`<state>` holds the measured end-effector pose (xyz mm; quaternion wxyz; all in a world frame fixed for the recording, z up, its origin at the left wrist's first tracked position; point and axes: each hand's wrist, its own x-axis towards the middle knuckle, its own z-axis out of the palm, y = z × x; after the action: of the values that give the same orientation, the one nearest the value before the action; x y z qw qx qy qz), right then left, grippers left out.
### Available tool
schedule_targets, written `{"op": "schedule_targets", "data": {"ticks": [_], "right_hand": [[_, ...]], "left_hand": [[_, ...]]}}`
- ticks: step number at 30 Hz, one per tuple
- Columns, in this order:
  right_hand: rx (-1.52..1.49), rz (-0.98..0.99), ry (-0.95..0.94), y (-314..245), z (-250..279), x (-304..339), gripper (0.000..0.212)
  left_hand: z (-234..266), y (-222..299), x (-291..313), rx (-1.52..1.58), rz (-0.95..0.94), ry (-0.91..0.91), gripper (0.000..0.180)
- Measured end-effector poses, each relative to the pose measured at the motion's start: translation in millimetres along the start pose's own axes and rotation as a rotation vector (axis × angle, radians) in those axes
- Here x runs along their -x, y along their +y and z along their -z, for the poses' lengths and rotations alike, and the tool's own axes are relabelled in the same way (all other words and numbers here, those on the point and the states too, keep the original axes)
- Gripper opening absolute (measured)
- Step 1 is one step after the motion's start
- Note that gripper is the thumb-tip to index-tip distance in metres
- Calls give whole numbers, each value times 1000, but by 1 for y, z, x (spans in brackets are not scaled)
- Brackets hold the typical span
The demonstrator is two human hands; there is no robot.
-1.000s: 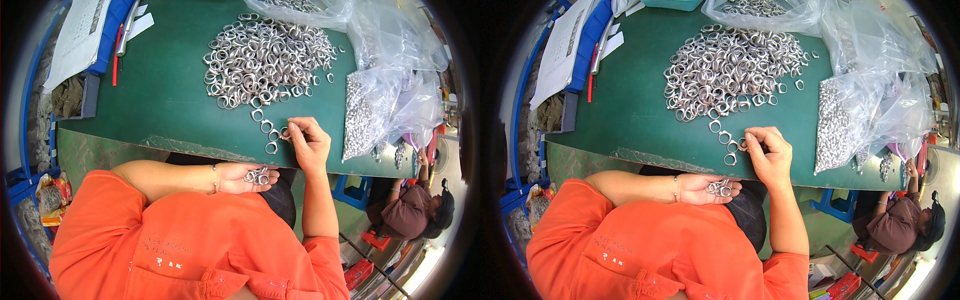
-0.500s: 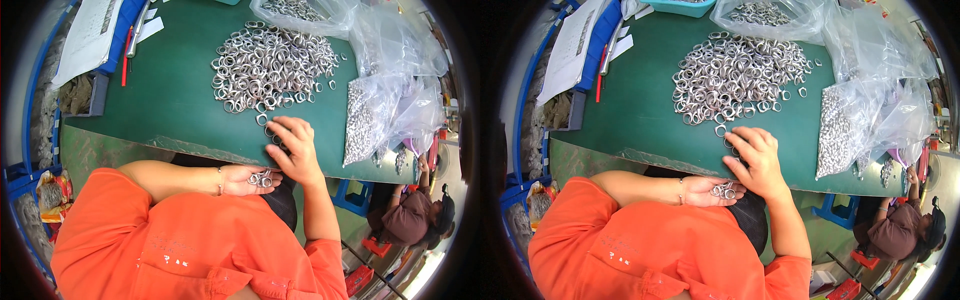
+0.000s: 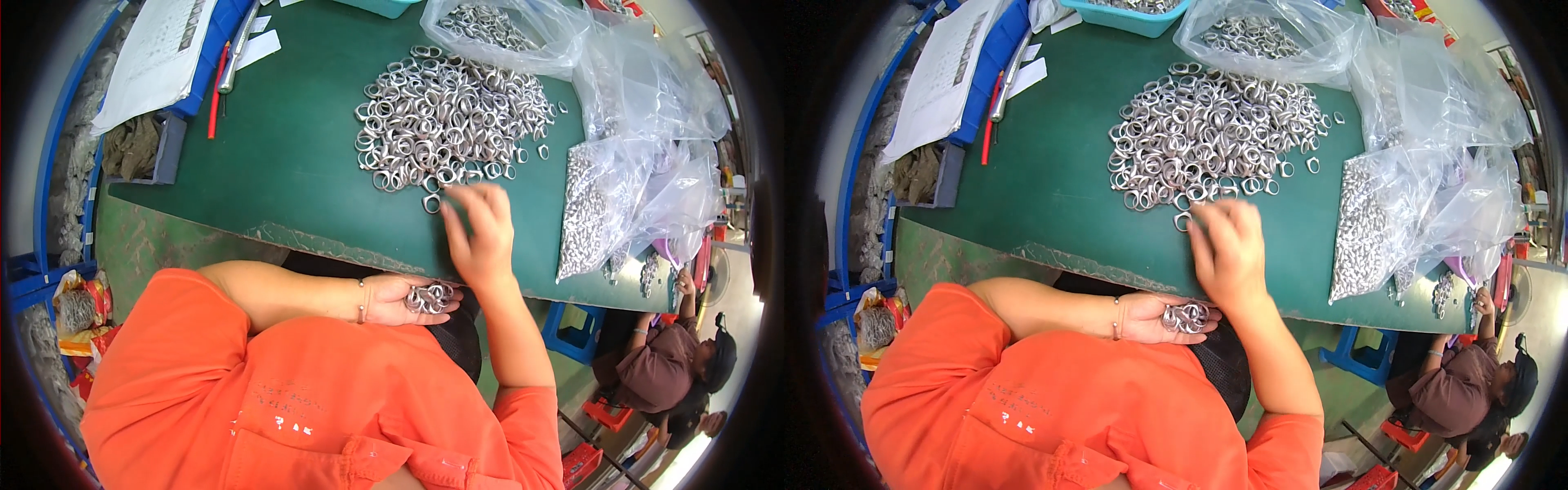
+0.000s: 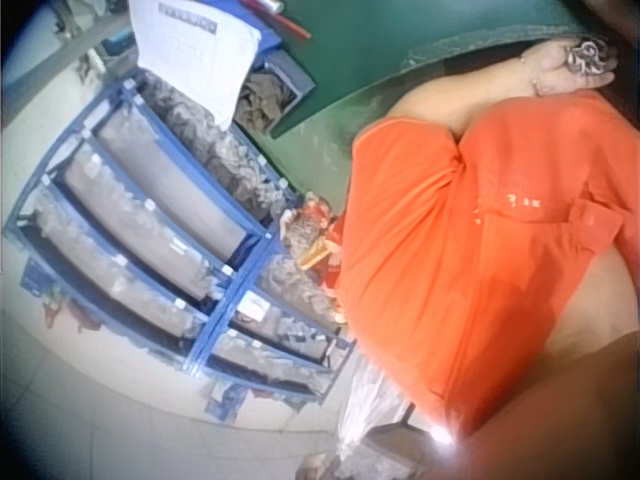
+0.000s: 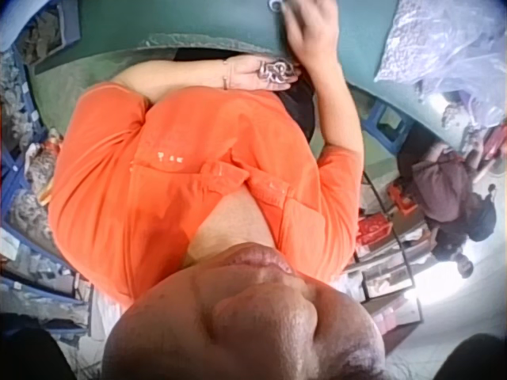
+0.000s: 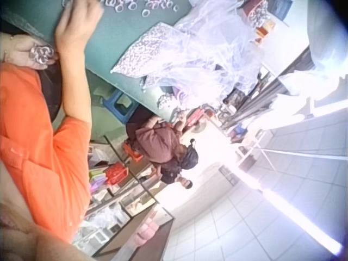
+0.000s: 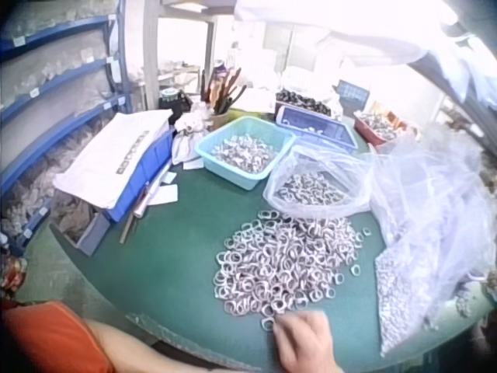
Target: The person removes metal rings from plastic bags, spreads them on a table, and handles them by hand. They then receive and handle several circular metal components with central holes.
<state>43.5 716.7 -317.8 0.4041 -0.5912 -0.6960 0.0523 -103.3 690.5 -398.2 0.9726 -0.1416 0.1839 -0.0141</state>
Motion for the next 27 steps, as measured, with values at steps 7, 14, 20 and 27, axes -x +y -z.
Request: {"op": "schedule_targets", "data": {"ticks": [7,14,20,27], "right_hand": [[-49,-69,-2,19,5,1,17],[47,-153,-49,4,-11,5,30],[42,-68,-141,-1,2,16,22],[-124,-75,-115,-6,6,18,27]], "left_hand": [[-2,2,0,-25,27,-7,39],[-6,2,1,-61,-8,40,39],[-5,2,2,-61,35,-20,37],[0,4,1,-10,49,-43,35]]}}
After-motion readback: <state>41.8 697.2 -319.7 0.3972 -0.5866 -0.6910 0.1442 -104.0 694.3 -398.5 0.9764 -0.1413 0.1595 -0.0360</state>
